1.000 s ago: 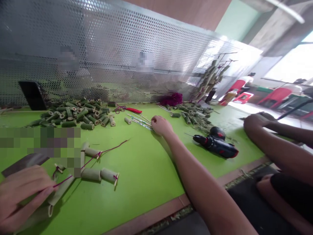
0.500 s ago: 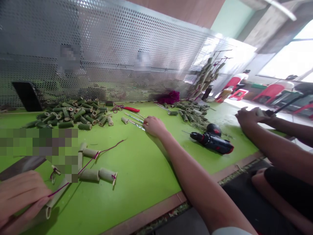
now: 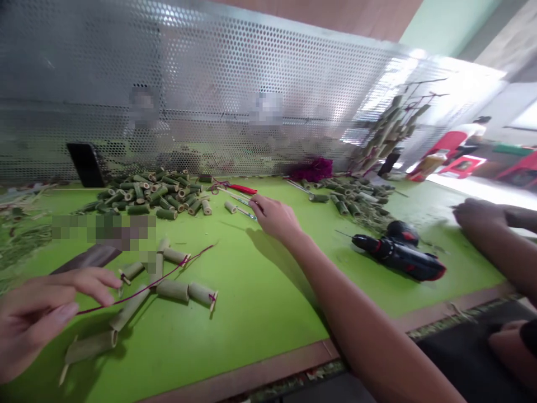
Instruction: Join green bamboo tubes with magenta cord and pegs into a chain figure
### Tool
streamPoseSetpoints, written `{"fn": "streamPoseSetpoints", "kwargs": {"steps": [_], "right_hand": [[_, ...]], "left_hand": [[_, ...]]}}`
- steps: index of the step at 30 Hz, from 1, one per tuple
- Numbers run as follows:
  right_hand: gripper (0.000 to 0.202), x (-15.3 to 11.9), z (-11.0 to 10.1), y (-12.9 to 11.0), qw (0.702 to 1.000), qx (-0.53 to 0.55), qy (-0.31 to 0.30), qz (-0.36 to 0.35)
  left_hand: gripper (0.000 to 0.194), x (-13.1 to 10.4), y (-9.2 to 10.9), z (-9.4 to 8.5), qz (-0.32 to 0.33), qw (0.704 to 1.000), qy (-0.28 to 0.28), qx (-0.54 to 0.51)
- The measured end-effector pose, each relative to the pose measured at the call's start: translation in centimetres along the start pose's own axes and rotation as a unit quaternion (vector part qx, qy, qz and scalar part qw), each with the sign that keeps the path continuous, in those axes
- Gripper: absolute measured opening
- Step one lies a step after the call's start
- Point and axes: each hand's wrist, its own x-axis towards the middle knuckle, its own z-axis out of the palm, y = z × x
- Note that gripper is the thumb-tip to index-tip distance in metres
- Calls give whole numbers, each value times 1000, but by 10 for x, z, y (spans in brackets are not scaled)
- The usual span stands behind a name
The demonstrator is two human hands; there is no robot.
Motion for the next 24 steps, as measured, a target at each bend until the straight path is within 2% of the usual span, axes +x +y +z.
{"fn": "streamPoseSetpoints", "kwargs": {"steps": [3, 6, 8, 10, 13, 14, 16, 18, 20, 22, 24], "right_hand": [[34, -12, 1, -23, 997, 18, -8, -74], [35, -21, 3, -35, 992, 35, -10, -125], [36, -25, 3, -38, 989, 46, -7, -141], [38, -28, 1, -37, 987, 56, 1, -147], [37, -35, 1, -39, 982, 76, 24, -173], [36, -38, 2, -41, 978, 83, 32, -191], [33, -42, 3, -49, 962, 96, 48, -251], [30, -45, 1, -62, 935, 106, 62, -332], [27, -45, -5, -76, 901, 117, 71, -412], [24, -40, -14, -89, 874, 126, 78, -464], [22, -35, -21, -99, 859, 134, 92, -486]], "left_hand": [[31, 8, 8, 7, 6, 997, 22, -68], [33, 14, 13, 6, 11, 999, -13, -47], [50, 17, 13, -2, 27, 999, -17, -29], [61, 20, 10, -15, 30, 999, 22, -14], [54, 27, 6, -35, 0, 996, 94, 8], [49, 30, 5, -39, -13, 995, 95, 14], [42, 39, 7, -42, -64, 996, 55, 34], [42, 49, 11, -36, -147, 987, 8, 68], [44, 60, 14, -24, -190, 975, -32, 108], [44, 69, 15, -11, -171, 973, -48, 147], [39, 72, 12, 0, -119, 977, -43, 169]]}}
